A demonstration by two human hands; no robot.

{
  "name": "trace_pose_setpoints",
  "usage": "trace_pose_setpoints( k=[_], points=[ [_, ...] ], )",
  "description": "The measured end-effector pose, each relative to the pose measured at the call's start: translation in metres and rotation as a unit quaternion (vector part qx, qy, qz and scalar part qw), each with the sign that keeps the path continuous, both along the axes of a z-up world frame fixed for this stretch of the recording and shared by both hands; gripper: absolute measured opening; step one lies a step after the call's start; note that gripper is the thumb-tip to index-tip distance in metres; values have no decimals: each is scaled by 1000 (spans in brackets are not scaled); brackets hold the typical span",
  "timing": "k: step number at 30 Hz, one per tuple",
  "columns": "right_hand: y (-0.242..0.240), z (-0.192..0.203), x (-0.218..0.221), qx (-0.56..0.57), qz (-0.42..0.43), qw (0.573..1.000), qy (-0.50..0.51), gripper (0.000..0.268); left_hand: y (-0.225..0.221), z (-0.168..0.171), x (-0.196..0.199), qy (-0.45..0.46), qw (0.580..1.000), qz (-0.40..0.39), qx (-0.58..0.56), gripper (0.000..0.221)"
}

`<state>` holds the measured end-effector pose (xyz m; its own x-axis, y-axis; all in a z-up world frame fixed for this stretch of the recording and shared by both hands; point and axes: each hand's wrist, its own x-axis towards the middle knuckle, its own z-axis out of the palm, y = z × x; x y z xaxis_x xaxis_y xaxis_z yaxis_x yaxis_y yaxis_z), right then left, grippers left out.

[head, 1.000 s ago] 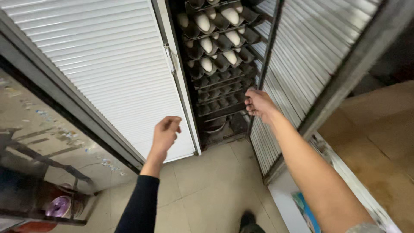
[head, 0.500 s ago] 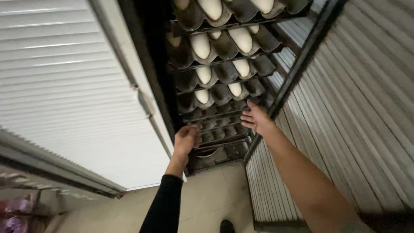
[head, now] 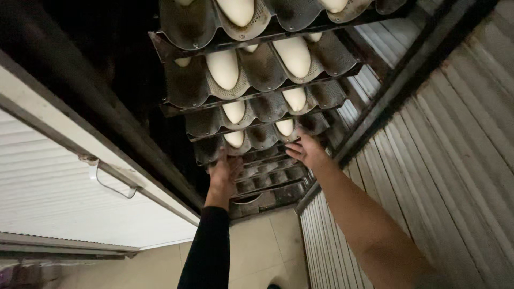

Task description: The person removes a tray of dough rolls from a rack, scores each roll using a small blade, and then places the tray back onto a different rolling rack.

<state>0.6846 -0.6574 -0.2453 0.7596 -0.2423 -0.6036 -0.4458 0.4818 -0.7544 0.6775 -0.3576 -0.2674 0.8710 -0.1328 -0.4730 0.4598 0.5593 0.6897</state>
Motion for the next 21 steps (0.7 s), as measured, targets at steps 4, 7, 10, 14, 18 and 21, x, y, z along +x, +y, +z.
trace_pose_setpoints(
  k=[4,7,10,14,18,21],
  points=[
    [0,-21,5,70,-42,995,-53,51,-1,12,-13,4,996,83,12,62],
    [2,-14,0,78,-71,992,-70,51,-4,35,-19,-16,995,99,12,67],
    [14,-4,-8,52,-84,993,-64,55,-6,51,-24,3,995,99,25,72],
    [24,9,-31,67,-92,991,-68,60,-8,59,-37,47,990,131,33,76],
    [38,21,-63,62,-136,988,-30,66,3,59,-63,-15,994,101,43,68],
    [49,33,-95,24,-90,993,-67,70,12,57,-83,-32,996,72,43,60]
  ],
)
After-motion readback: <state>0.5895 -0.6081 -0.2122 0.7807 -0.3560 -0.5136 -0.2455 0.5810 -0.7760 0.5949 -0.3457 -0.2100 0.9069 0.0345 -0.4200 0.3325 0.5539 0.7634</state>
